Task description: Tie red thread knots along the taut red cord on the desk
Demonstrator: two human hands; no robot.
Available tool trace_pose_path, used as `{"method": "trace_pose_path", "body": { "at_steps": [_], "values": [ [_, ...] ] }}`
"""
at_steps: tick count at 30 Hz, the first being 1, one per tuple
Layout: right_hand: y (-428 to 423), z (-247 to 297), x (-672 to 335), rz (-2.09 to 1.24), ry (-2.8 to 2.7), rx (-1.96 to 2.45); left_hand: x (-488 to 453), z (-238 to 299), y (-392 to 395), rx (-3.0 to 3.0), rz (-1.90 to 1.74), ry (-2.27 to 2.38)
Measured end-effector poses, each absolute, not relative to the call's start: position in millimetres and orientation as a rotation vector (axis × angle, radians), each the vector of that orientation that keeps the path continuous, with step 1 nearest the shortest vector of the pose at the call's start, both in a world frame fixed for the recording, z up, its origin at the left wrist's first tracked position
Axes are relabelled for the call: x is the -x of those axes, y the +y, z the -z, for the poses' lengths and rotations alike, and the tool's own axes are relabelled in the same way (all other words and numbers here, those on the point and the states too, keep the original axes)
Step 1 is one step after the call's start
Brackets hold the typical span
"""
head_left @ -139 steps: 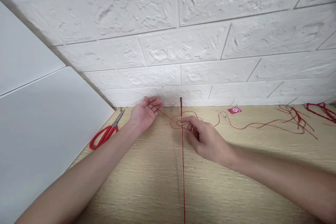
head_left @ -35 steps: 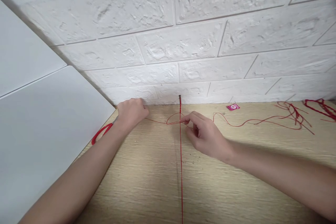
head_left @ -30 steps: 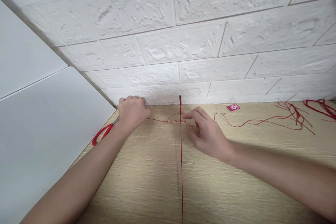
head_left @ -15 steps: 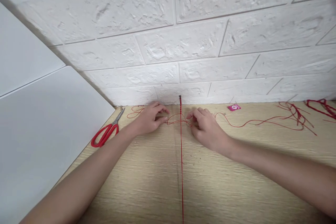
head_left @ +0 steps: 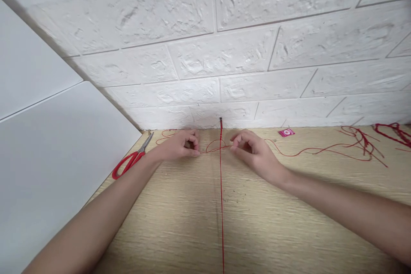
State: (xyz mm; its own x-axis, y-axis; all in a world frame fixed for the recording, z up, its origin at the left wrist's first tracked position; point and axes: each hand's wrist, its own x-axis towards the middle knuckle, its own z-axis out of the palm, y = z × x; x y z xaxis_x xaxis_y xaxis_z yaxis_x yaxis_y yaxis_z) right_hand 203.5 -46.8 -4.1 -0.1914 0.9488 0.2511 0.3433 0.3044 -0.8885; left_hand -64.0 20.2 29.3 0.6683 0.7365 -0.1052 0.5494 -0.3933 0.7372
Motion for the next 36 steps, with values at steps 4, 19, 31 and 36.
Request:
{"method": "trace_pose_path", "body": {
  "at_steps": [4,19,31,36],
  "values": [
    [-45.8,4.0,-206.7,-1.185,-1.519,0.900,71.6,-31.2,24.3,-1.796,-0.365,0.953],
    [-41.6,11.1,-201.6,-1.319,-1.403,0.925,76.1,-21.4,30.0,-1.508,-0.579,0.981],
    [-44.3,9.8,-200.4,-1.086,-1.549,1.124,77.4,-33.0,27.8,-1.653,-0.379,1.067],
    [-44.0,9.9,-200.1,-1.042,-1.593,1.178,80.5,-35.9,29.0,-1.677,-0.393,1.116]
  ]
}}
